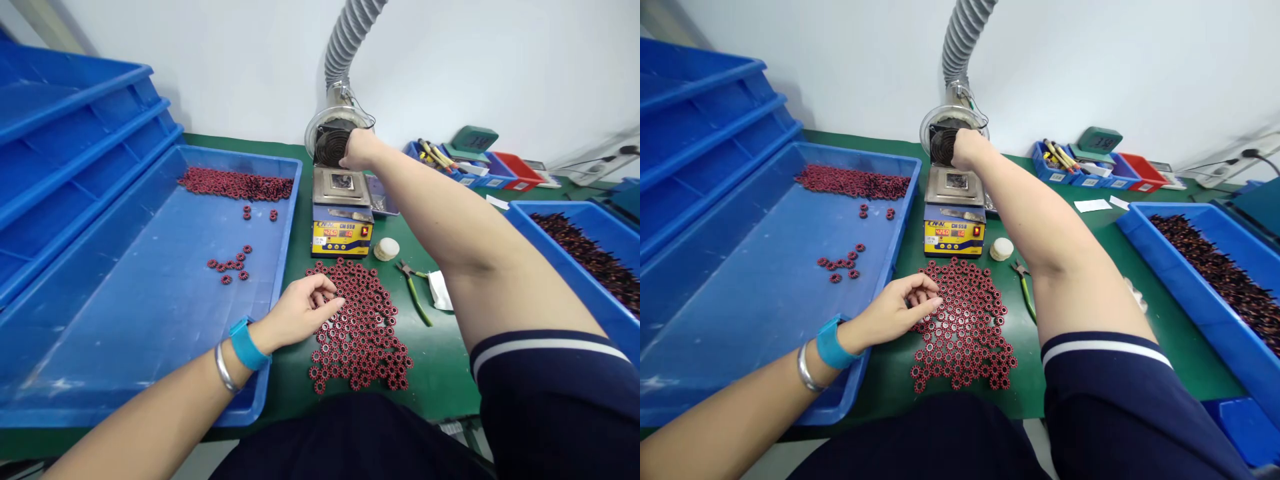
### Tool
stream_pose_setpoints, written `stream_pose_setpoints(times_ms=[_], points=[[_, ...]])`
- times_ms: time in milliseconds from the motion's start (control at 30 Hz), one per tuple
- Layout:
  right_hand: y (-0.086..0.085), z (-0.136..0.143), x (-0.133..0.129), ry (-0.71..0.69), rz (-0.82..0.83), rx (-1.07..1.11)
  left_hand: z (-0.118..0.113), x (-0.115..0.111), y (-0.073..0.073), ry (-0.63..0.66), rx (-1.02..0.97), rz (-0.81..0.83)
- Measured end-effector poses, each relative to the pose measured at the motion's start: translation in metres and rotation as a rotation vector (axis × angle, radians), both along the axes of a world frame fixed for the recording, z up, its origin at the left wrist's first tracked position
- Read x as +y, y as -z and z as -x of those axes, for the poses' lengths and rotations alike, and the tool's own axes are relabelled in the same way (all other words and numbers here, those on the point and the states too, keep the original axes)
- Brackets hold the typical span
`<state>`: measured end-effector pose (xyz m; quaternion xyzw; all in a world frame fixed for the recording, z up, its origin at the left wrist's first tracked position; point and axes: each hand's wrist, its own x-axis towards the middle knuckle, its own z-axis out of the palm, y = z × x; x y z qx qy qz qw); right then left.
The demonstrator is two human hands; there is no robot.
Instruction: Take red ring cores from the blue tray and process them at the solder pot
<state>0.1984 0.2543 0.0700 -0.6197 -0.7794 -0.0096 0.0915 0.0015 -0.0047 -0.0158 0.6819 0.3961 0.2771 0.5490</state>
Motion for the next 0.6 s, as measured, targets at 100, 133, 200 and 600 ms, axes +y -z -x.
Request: stream_pose_setpoints(times_ms=[100, 133, 200, 600], points=[[0.007, 0.001, 0.005, 0.068, -0.021, -0.010, 0.000, 0.000, 0.002, 0.006, -0.003, -0.004], [0.009, 0.001, 0.006, 0.058, -0.022, -0.004, 0.000, 0.000, 0.002, 0.008, -0.002, -0.006], [0.012, 0.001, 0.009, 0.028, -0.018, 0.022, 0.000, 0.000, 0.003, 0.012, 0.001, -0.011], [0.006, 0.011, -0.007, 0.104, 0.013, 0.014, -0.001, 0.000, 0.001, 0.022, 0.020, -0.016]])
